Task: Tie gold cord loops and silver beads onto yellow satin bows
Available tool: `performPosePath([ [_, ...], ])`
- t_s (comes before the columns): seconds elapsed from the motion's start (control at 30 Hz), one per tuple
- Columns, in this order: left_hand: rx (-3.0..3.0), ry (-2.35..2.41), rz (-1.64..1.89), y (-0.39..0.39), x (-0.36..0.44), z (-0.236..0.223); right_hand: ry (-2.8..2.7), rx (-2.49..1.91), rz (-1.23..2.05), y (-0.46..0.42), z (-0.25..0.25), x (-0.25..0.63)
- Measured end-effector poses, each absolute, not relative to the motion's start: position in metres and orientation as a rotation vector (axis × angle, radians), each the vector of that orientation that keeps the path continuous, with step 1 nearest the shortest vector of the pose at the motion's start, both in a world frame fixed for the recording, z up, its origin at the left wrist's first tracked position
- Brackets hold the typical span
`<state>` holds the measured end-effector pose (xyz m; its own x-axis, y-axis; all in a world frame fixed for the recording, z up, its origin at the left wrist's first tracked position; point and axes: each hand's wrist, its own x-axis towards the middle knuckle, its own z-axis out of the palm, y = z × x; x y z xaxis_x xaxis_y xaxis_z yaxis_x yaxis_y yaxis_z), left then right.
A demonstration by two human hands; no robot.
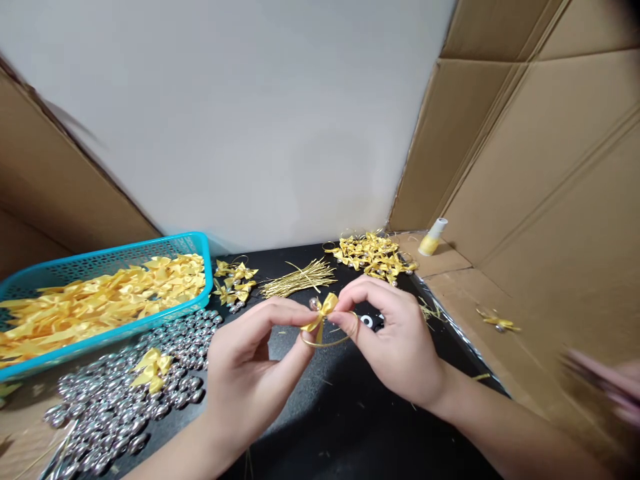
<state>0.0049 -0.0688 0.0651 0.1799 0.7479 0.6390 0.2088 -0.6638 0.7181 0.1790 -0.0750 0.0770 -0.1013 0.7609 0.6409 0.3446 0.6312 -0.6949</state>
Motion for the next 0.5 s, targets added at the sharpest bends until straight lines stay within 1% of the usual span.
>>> performPosePath([
  [0.3, 1.932, 0.919, 1.511, -0.070, 0.005, 0.066, -1.708, -0.933, 0.407, -0.073, 0.076, 0.177],
  [0.5, 1.930, 1.067, 1.411, -0.068, 0.002, 0.064, -1.789, -0.907, 0.010, -0.072, 0.066, 0.173],
])
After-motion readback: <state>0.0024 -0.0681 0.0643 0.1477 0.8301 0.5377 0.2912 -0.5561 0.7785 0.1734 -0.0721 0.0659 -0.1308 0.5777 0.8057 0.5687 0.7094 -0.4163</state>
